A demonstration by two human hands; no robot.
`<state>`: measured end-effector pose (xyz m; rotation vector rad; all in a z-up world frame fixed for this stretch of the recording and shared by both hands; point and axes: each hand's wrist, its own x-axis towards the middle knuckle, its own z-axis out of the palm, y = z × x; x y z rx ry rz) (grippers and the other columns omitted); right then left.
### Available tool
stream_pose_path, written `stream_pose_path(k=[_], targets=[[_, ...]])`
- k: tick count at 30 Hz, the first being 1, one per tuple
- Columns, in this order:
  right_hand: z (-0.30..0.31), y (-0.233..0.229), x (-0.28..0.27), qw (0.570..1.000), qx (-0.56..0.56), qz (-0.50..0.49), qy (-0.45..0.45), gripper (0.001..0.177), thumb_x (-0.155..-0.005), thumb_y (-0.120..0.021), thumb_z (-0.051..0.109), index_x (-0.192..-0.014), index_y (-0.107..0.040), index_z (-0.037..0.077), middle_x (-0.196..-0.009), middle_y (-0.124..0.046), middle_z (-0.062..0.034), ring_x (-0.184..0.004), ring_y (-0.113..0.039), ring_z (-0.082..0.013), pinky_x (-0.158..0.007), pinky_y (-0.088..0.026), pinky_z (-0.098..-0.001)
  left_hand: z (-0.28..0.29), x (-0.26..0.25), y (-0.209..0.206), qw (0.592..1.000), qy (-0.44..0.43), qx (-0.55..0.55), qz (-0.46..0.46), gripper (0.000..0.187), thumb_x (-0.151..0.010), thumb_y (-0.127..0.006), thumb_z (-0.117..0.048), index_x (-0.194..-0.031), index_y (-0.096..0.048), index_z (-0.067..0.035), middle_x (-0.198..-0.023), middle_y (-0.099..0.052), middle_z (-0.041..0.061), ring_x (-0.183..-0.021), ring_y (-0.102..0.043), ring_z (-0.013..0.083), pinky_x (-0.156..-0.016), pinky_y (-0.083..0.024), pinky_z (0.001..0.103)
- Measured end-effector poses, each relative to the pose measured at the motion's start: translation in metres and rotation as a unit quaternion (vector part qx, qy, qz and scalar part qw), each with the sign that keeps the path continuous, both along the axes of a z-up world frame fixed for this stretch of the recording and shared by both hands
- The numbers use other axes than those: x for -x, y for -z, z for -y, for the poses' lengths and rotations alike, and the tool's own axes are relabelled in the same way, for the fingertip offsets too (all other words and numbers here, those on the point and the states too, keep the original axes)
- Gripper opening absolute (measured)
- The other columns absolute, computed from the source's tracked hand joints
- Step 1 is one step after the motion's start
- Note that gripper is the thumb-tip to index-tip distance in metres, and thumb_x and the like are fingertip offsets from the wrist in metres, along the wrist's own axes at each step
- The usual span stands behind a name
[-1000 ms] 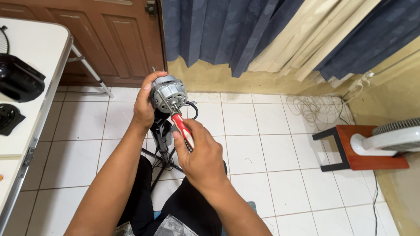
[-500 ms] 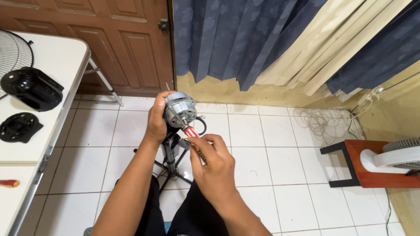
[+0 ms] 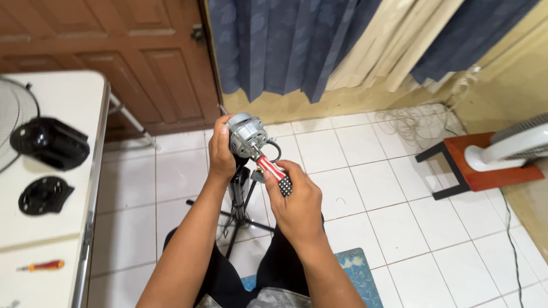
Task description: The person uses a screwdriver to tighten screws on a disassembled fan motor. They hold the motor with one hand and turn the screwdriver with the other, working on the internal components.
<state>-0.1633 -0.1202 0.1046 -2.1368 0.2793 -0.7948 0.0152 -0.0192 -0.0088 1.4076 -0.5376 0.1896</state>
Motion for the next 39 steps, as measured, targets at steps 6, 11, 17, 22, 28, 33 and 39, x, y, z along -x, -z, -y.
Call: stream_pose_path(k=[6, 11, 17, 22, 28, 33, 39], targets=[[-0.013, 0.004, 0.001, 0.999, 0.035, -0.001, 0.031, 0.016, -0.094, -0.072, 0.016, -0.105, -0.07, 0.005, -0.09, -0.074, -0.016, -0.079, -0.072, -0.036, -0.068, -0.056, -0.0416, 0.002, -0.004, 0.005, 1.0, -0.018, -0.016, 0.0, 0.048, -0.111, -0.028, -0.036, -0.128, -0.058, -0.002, -0.117, -0.068, 0.014, -0.111, -0.063, 0.0229, -0.1, -0.047, 0.034], [-0.02, 0.007, 0.002, 0.997, 0.044, 0.068, 0.022, 0.023, -0.086, -0.077, 0.006, -0.109, -0.073, 0.005, -0.097, -0.068, -0.0134, -0.081, -0.074, -0.0281, -0.069, -0.058, -0.0369, 0.003, -0.009, 0.008, 1.0, -0.014, -0.01, -0.005, 0.049, -0.111, -0.03, -0.037, -0.128, -0.058, -0.002, -0.116, -0.068, 0.013, -0.11, -0.063, 0.0224, -0.1, -0.047, 0.034], [-0.015, 0.001, -0.001, 0.999, 0.01, 0.049, 0.003, 0.028, -0.081, -0.078, 0.0, -0.109, -0.076, 0.005, -0.1, -0.067, -0.0112, -0.073, -0.072, -0.0222, -0.063, -0.057, -0.0321, 0.003, -0.006, 0.006, 1.0, -0.02, -0.012, -0.001, 0.05, -0.111, -0.031, -0.04, -0.128, -0.058, -0.001, -0.117, -0.067, 0.014, -0.111, -0.062, 0.0226, -0.101, -0.046, 0.034], [-0.013, 0.002, -0.001, 0.994, -0.034, 0.101, -0.016, 0.016, -0.095, -0.072, 0.003, -0.11, -0.072, 0.001, -0.105, -0.067, -0.0127, -0.087, -0.072, -0.0221, -0.074, -0.059, -0.031, 0.003, -0.006, 0.01, 1.0, -0.018, -0.007, -0.007, 0.052, -0.111, -0.031, -0.042, -0.127, -0.058, -0.001, -0.117, -0.067, 0.013, -0.111, -0.062, 0.0218, -0.1, -0.047, 0.033], [-0.008, -0.009, 0.004, 0.994, -0.026, 0.109, 0.002, 0.027, -0.089, -0.073, 0.01, -0.114, -0.065, 0.0, -0.11, -0.069, -0.0167, -0.09, -0.072, -0.0269, -0.073, -0.058, -0.0358, 0.001, -0.002, 0.008, 1.0, -0.013, 0.0, -0.005, 0.053, -0.111, -0.031, -0.043, -0.128, -0.058, -0.001, -0.119, -0.067, 0.013, -0.112, -0.061, 0.0219, -0.102, -0.046, 0.033], [-0.009, -0.018, 0.007, 0.986, -0.007, -0.166, 0.024, 0.026, -0.1, -0.072, 0.027, -0.117, -0.067, 0.007, -0.088, -0.074, -0.0207, -0.082, -0.073, -0.0357, -0.071, -0.056, -0.0413, -0.007, 0.002, 0.003, 1.0, -0.009, -0.014, -0.004, 0.054, -0.111, -0.028, -0.042, -0.13, -0.057, 0.0, -0.121, -0.067, 0.013, -0.114, -0.062, 0.0217, -0.102, -0.047, 0.034], [-0.012, -0.011, 0.019, 0.995, 0.088, 0.021, -0.045, 0.025, -0.096, -0.072, 0.017, -0.118, -0.063, 0.007, -0.102, -0.069, -0.0141, -0.087, -0.07, -0.0365, -0.071, -0.056, -0.0436, -0.008, 0.001, 0.007, 1.0, 0.002, 0.006, -0.001, 0.053, -0.112, -0.029, -0.042, -0.13, -0.056, 0.0, -0.119, -0.066, 0.013, -0.11, -0.062, 0.021, -0.1, -0.049, 0.033]])
